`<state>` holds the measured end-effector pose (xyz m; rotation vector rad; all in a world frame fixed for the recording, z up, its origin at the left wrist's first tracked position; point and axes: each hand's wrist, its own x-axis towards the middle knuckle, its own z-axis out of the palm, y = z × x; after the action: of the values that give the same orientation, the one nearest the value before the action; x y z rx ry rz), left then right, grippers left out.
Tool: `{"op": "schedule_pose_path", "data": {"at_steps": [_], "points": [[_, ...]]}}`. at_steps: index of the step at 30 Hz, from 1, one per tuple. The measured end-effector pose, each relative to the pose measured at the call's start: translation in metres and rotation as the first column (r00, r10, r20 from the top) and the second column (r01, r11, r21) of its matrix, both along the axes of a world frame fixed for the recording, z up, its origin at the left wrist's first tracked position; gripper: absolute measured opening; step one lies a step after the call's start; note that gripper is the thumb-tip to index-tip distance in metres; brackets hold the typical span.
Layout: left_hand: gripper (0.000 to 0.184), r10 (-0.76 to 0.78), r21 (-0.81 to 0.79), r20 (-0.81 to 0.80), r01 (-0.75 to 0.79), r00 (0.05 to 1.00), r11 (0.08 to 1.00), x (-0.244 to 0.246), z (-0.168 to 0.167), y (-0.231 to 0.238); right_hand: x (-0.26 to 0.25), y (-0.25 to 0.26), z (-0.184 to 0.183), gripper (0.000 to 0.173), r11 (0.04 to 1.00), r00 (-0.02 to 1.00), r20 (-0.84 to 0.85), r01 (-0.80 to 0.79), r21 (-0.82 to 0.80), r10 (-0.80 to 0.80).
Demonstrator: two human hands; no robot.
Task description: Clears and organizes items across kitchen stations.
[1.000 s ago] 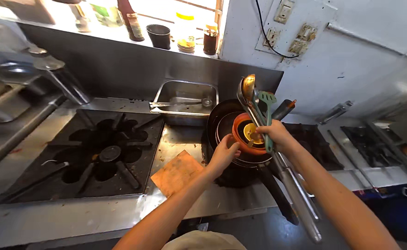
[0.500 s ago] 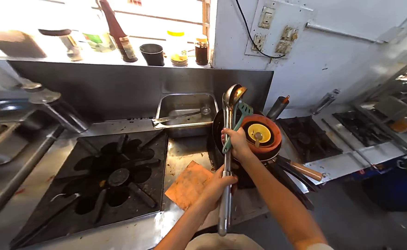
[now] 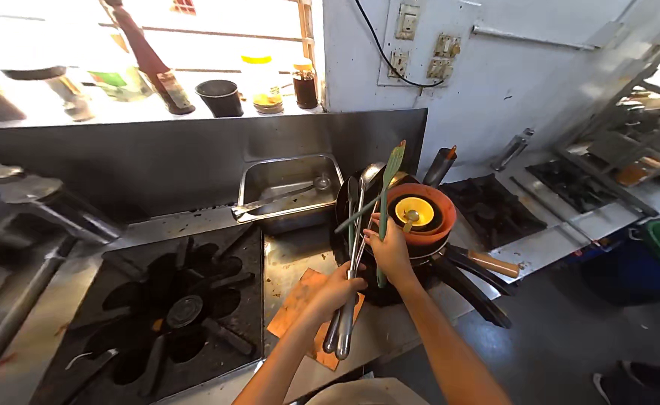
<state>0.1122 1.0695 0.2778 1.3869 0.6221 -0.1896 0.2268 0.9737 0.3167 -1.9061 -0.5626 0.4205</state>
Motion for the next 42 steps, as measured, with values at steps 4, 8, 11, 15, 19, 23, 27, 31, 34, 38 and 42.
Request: {"op": "schedule_pose_path", "data": {"at_steps": [4, 8, 11, 15, 19, 23, 27, 31, 34, 38, 42], "points": [[0.046, -0.054, 0.108, -0.036, 0.058, 0.998, 0.992, 0.003, 0.004, 0.003, 0.001, -0.003, -0.006, 0.043, 0.996, 0.987, -0.153, -0.030, 0.081, 0.042], [0.039, -0.055, 0.095, 0.003, 0.054, 0.998, 0.994, 0.003, 0.003, 0.006, -0.007, -0.010, -0.003, 0.040, 0.966, 0.872, -0.465, -0.033, 0.255, 0.152], [0.046, 0.004, 0.045, 0.097, -0.008, 0.995, 0.999, -0.006, -0.001, 0.005, -0.021, -0.016, -0.002, 0.037, 0.926, 0.790, -0.581, 0.046, 0.374, 0.195], [0.055, 0.119, 0.017, 0.169, -0.124, 0.978, 0.992, -0.022, -0.010, 0.007, -0.045, -0.039, 0.001, 0.039, 0.906, 0.811, -0.536, 0.017, 0.423, 0.234], [0.054, 0.149, -0.032, 0.148, -0.146, 0.978, 0.989, -0.032, -0.017, 0.018, -0.062, -0.066, -0.011, 0.045, 0.944, 0.866, -0.463, -0.030, 0.329, 0.189], [0.050, 0.068, -0.110, 0.105, -0.056, 0.992, 0.992, -0.039, -0.021, 0.028, -0.077, -0.086, -0.020, 0.051, 0.965, 0.851, -0.481, -0.103, 0.242, 0.212], [0.051, -0.031, -0.155, 0.098, 0.046, 0.995, 0.987, -0.039, -0.028, 0.035, -0.077, -0.080, -0.022, 0.053, 0.969, 0.846, -0.488, -0.122, 0.213, 0.214], [0.050, -0.009, -0.246, 0.127, 0.041, 0.992, 0.969, -0.044, -0.037, 0.037, -0.066, -0.057, -0.013, 0.051, 0.979, 0.887, -0.437, -0.070, 0.190, 0.148], [0.054, -0.012, -0.346, 0.170, 0.071, 0.985, 0.935, -0.050, -0.042, 0.042, -0.067, -0.050, -0.009, 0.055, 0.979, 0.914, -0.395, -0.011, 0.201, 0.091], [0.074, 0.039, -0.511, 0.202, 0.072, 0.979, 0.856, -0.062, -0.070, 0.043, -0.076, -0.050, -0.015, 0.063, 0.988, 0.929, -0.362, -0.020, 0.153, 0.075], [0.083, 0.036, -0.654, 0.279, 0.162, 0.960, 0.739, -0.076, -0.095, 0.035, -0.082, -0.048, -0.011, 0.066, 0.996, 0.923, -0.377, -0.046, 0.082, 0.073]]}}
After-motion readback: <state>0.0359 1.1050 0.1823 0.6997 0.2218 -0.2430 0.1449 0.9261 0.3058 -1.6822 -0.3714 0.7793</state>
